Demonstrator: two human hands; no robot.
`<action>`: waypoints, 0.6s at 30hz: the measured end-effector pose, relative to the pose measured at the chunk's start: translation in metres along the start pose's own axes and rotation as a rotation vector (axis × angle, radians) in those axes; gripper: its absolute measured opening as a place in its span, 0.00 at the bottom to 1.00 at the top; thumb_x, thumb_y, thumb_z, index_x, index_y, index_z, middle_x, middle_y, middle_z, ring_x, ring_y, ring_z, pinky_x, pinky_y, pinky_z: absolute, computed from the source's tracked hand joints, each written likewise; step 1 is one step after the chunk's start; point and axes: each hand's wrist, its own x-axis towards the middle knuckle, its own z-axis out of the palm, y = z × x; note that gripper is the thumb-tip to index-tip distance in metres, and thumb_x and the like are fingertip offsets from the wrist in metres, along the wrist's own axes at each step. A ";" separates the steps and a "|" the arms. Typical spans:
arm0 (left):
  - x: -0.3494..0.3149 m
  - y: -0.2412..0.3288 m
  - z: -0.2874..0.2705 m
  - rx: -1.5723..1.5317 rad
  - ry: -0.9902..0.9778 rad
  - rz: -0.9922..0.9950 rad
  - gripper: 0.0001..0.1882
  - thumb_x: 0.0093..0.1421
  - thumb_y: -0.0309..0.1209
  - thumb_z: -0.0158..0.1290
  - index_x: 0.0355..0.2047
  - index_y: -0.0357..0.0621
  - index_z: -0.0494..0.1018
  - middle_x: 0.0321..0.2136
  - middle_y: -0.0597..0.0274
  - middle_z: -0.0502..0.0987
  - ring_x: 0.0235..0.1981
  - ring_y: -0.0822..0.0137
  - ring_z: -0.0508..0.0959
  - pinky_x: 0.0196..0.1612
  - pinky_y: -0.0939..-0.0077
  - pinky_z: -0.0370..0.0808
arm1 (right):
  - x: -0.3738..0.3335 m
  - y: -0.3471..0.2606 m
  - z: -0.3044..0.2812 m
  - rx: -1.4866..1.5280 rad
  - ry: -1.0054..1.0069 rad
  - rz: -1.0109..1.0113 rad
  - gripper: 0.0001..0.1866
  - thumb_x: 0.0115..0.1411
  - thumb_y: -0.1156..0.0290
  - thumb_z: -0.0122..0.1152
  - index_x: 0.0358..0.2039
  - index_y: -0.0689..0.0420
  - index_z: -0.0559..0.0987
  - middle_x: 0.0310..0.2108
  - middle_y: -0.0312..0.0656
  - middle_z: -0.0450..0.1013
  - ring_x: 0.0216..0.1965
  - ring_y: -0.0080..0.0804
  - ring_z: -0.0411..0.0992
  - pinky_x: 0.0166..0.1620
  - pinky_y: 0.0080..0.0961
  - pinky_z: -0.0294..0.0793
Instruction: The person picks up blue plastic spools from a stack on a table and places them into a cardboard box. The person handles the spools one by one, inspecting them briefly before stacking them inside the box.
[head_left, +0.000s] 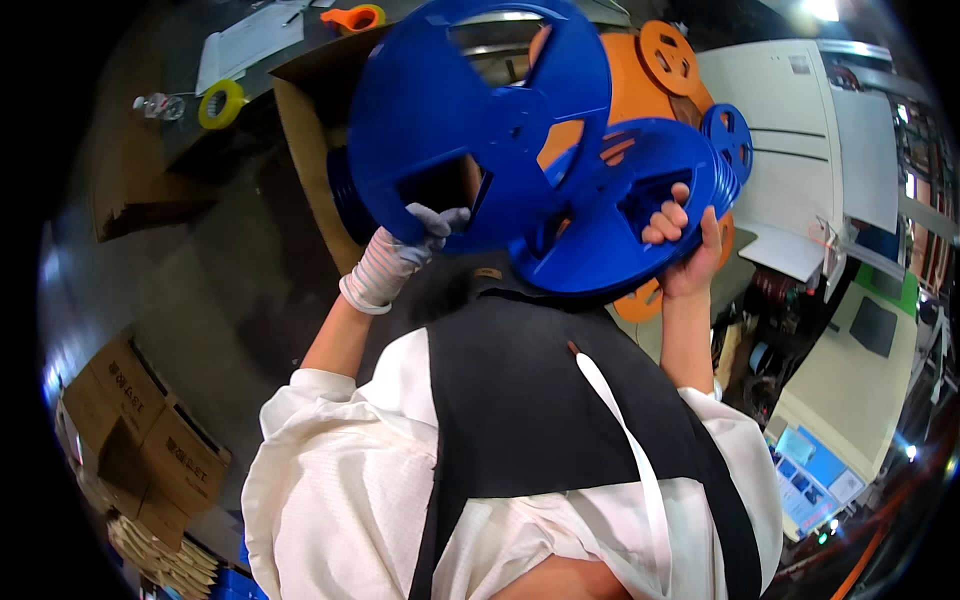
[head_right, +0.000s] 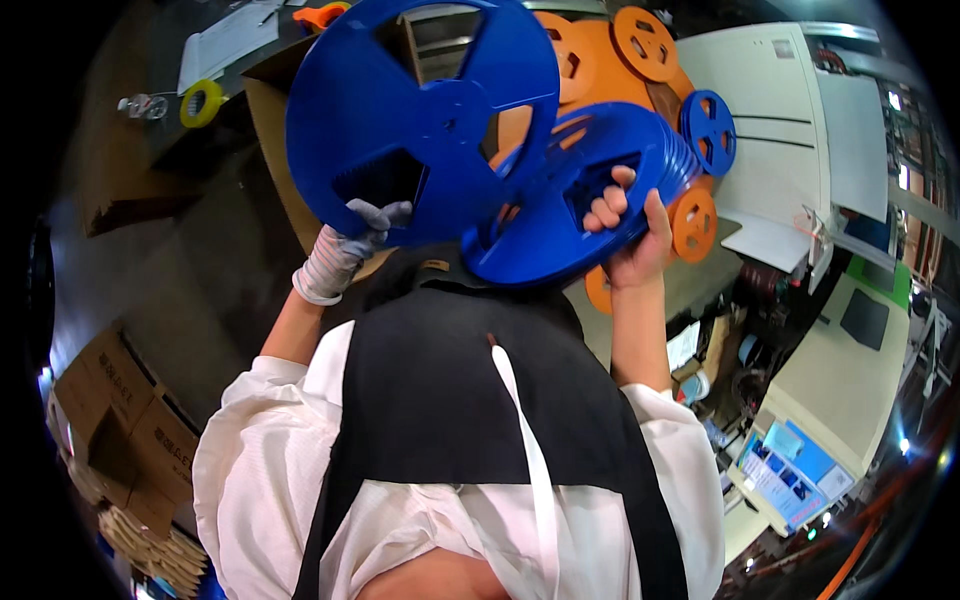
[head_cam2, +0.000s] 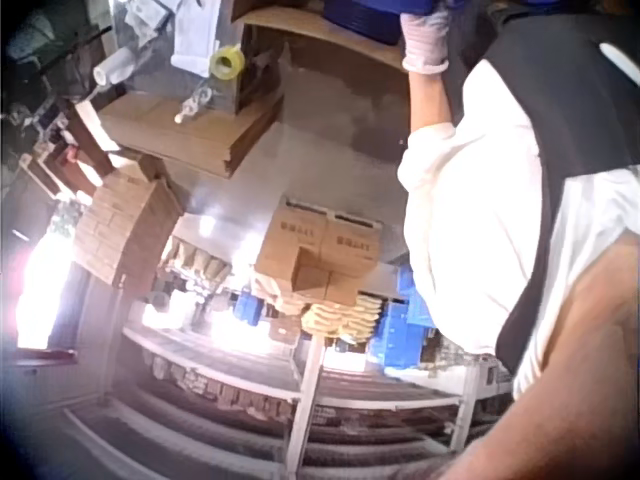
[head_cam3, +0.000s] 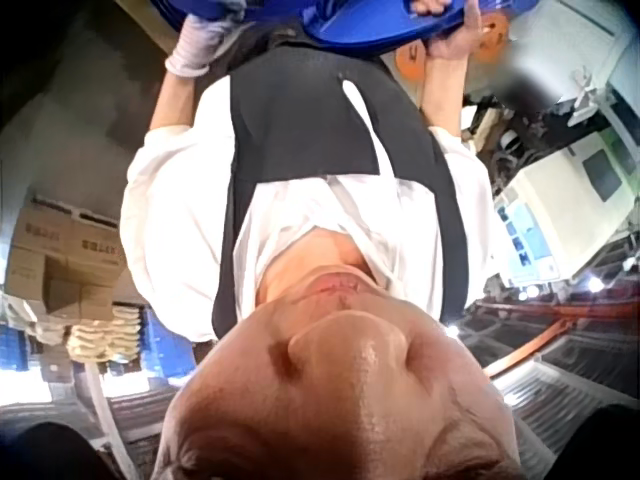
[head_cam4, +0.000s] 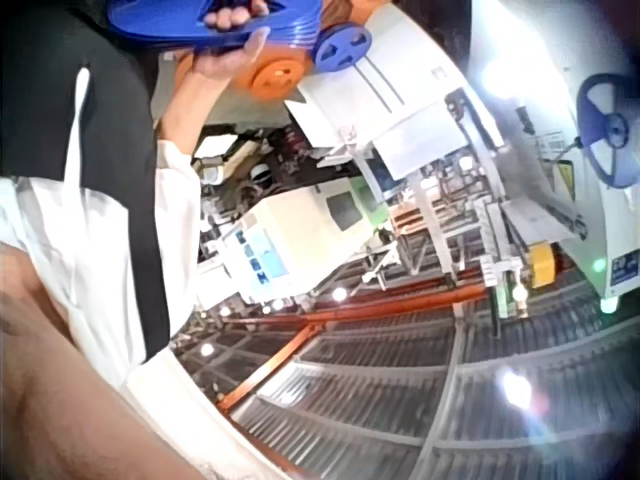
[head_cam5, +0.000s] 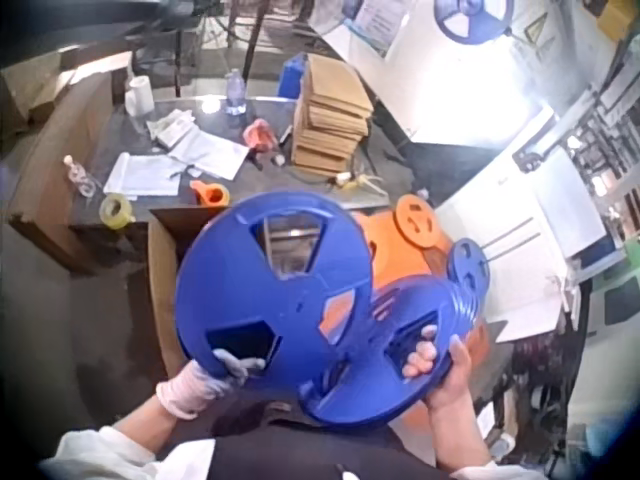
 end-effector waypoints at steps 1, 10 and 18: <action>-0.006 0.002 -0.005 -0.155 0.031 -0.030 0.10 0.56 0.18 0.56 0.37 0.45 0.72 0.46 0.51 0.74 0.48 0.63 0.76 0.52 0.72 0.73 | -0.002 0.000 -0.002 -0.031 0.036 -0.001 0.24 0.62 0.57 0.56 0.51 0.59 0.69 0.27 0.34 0.64 0.28 0.26 0.62 0.37 0.28 0.65; -0.026 -0.003 -0.012 -0.410 0.211 -0.064 0.10 0.54 0.27 0.62 0.34 0.48 0.72 0.44 0.53 0.77 0.48 0.65 0.75 0.54 0.72 0.70 | -0.013 -0.008 -0.012 -0.092 0.136 -0.021 0.24 0.62 0.60 0.54 0.53 0.62 0.68 0.37 0.41 0.72 0.35 0.32 0.71 0.39 0.32 0.75; -0.019 -0.014 -0.035 -0.178 0.530 -0.062 0.08 0.58 0.17 0.52 0.35 0.44 0.71 0.39 0.56 0.78 0.50 0.61 0.76 0.55 0.69 0.70 | -0.007 -0.012 -0.018 -0.121 0.157 0.002 0.22 0.61 0.61 0.56 0.51 0.61 0.69 0.33 0.39 0.71 0.34 0.30 0.70 0.41 0.33 0.76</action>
